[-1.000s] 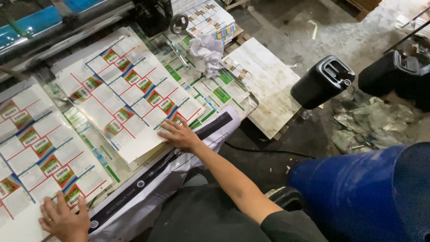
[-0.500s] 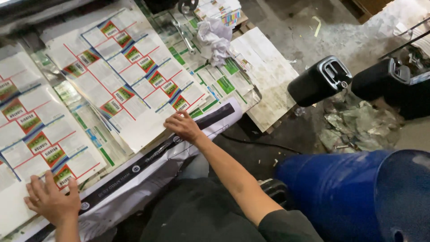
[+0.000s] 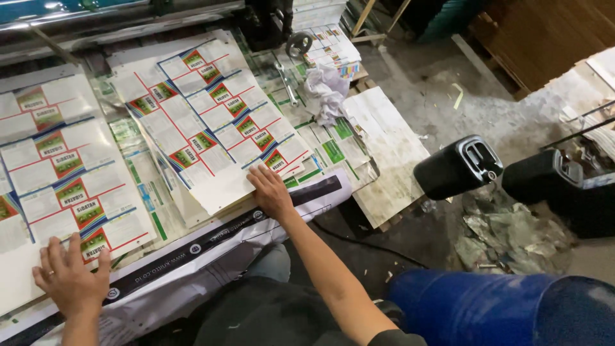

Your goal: The person feeds stacks of printed paper sheets into a machine, likely a laminator or cutter, using both hands. They repeatedly pick up sheets from a pile on the table and guide them into the machine's rollers.

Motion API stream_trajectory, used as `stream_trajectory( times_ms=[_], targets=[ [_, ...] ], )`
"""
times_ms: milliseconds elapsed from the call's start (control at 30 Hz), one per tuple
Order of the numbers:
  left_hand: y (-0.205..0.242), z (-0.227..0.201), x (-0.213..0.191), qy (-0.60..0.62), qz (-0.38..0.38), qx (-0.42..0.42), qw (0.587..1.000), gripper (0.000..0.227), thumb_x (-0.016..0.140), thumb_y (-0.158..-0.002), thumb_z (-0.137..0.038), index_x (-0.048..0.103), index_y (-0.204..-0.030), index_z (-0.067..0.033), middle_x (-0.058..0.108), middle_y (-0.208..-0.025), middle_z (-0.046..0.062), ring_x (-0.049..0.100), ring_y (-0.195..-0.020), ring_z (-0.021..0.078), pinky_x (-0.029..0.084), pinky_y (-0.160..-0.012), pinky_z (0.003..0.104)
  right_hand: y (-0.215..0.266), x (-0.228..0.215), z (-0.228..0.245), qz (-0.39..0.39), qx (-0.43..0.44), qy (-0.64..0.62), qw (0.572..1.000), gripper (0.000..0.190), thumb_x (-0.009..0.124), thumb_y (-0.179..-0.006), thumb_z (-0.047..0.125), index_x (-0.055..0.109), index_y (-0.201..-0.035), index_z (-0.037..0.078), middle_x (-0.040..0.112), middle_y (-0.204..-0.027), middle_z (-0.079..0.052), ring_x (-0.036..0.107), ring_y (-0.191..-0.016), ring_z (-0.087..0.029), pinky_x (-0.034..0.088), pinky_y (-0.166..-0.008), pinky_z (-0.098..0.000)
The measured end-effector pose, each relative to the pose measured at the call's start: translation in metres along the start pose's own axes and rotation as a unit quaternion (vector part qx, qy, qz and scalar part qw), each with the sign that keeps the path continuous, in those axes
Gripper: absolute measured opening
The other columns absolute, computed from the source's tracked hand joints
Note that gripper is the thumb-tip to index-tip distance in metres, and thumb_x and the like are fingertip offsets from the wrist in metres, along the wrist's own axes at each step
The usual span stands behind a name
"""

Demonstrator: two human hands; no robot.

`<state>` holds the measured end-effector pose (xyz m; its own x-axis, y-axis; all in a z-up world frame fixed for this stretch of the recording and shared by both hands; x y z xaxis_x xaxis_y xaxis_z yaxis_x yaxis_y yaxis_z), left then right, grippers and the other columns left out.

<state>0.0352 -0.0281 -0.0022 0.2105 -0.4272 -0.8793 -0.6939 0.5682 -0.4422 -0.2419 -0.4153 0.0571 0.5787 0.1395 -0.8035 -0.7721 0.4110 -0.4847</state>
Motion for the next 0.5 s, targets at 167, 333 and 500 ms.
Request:
stream_trajectory(
  times_ms=[167,333,500],
  targets=[
    [-0.010,-0.011,-0.014,0.028,-0.005,-0.013,0.999,0.062,0.056,-0.107,-0.057,0.053,-0.147,-0.0109,0.042,-0.158,0.021,0.034,-0.151,0.0395,0.021,-0.126,0.064,0.003,0.006,-0.005,-0.013,-0.016,0.013,1.000,0.052,0.068,-0.081,0.005,0.063,-0.133,0.010,0.060,-0.148,-0.014,0.053,-0.141,-0.034,0.041,-0.118,-0.0452],
    [-0.011,-0.014,-0.019,0.025,0.016,-0.021,0.999,0.066,0.056,-0.104,-0.061,0.053,-0.146,-0.0105,0.041,-0.157,0.022,0.034,-0.150,0.0394,0.021,-0.128,0.067,0.004,0.004,0.001,0.001,-0.022,-0.028,0.999,0.052,0.069,-0.086,0.012,0.062,-0.137,0.015,0.058,-0.149,-0.014,0.050,-0.144,-0.036,0.040,-0.120,-0.0451],
    [-0.013,-0.019,-0.022,0.047,0.009,-0.019,0.999,0.066,0.054,-0.105,-0.061,0.051,-0.149,-0.0117,0.039,-0.160,0.022,0.033,-0.156,0.0407,0.019,-0.128,0.067,-0.003,-0.001,0.004,0.034,-0.013,0.029,0.999,0.052,0.071,-0.088,0.025,0.062,-0.139,0.021,0.054,-0.148,-0.014,0.043,-0.143,-0.037,0.032,-0.117,-0.0521]
  ],
)
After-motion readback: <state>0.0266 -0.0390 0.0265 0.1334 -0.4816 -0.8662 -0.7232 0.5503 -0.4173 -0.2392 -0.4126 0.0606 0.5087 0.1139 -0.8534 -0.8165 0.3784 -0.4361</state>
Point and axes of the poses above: each hand's wrist, its own y-axis away from the middle knuckle, its own x-axis out of the palm, z = x × y, the point moved 6 cm from there along -y, towards the middle knuckle
